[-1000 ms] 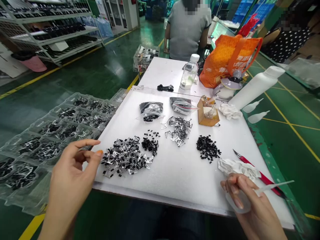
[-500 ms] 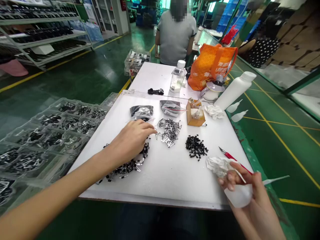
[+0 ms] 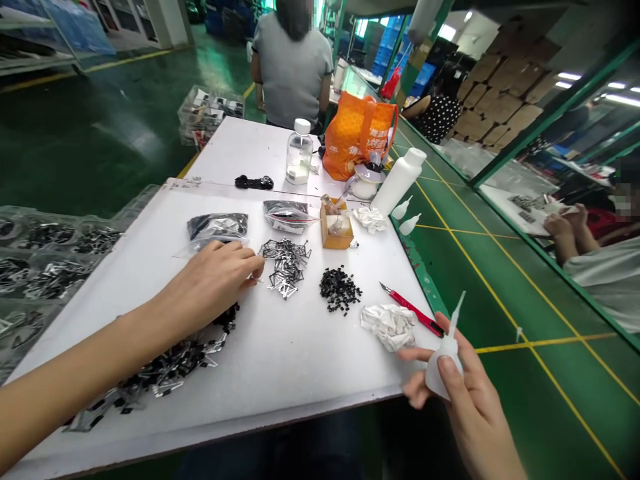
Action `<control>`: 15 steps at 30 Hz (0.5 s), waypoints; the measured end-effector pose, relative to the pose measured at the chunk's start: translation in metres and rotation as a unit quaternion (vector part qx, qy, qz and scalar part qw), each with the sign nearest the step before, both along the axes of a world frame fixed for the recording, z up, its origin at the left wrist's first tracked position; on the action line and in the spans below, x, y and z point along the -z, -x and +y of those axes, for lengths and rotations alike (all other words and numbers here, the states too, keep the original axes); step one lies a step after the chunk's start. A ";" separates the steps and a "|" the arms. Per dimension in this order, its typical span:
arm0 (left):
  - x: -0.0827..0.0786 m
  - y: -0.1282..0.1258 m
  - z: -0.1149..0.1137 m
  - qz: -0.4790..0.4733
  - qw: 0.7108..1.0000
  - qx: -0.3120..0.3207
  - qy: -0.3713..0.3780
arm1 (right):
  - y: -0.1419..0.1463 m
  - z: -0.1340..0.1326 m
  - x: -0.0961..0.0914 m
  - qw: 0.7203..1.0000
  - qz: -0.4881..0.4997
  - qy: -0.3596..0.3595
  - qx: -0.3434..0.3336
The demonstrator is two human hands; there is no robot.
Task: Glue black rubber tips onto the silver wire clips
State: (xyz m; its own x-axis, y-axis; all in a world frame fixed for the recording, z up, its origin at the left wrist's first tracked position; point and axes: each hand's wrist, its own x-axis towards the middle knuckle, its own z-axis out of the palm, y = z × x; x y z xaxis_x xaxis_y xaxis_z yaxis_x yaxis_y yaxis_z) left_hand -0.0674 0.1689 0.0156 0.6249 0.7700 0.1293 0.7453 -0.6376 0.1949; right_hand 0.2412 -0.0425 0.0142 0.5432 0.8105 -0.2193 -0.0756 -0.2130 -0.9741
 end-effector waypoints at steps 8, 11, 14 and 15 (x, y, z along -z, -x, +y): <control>-0.026 0.001 -0.056 -0.165 0.976 -0.125 0.072 | -0.030 -0.008 0.020 0.938 -0.293 0.123 -0.140; -0.029 -0.003 -0.085 -0.291 0.901 -0.250 0.202 | -0.034 -0.006 0.015 0.917 -0.347 0.140 -0.139; -0.028 -0.012 -0.104 -0.388 0.811 -0.291 0.326 | -0.037 -0.005 0.002 0.924 -0.336 0.142 -0.118; -0.026 -0.016 -0.107 -0.413 0.792 -0.279 0.351 | -0.039 -0.004 -0.001 0.929 -0.328 0.132 -0.106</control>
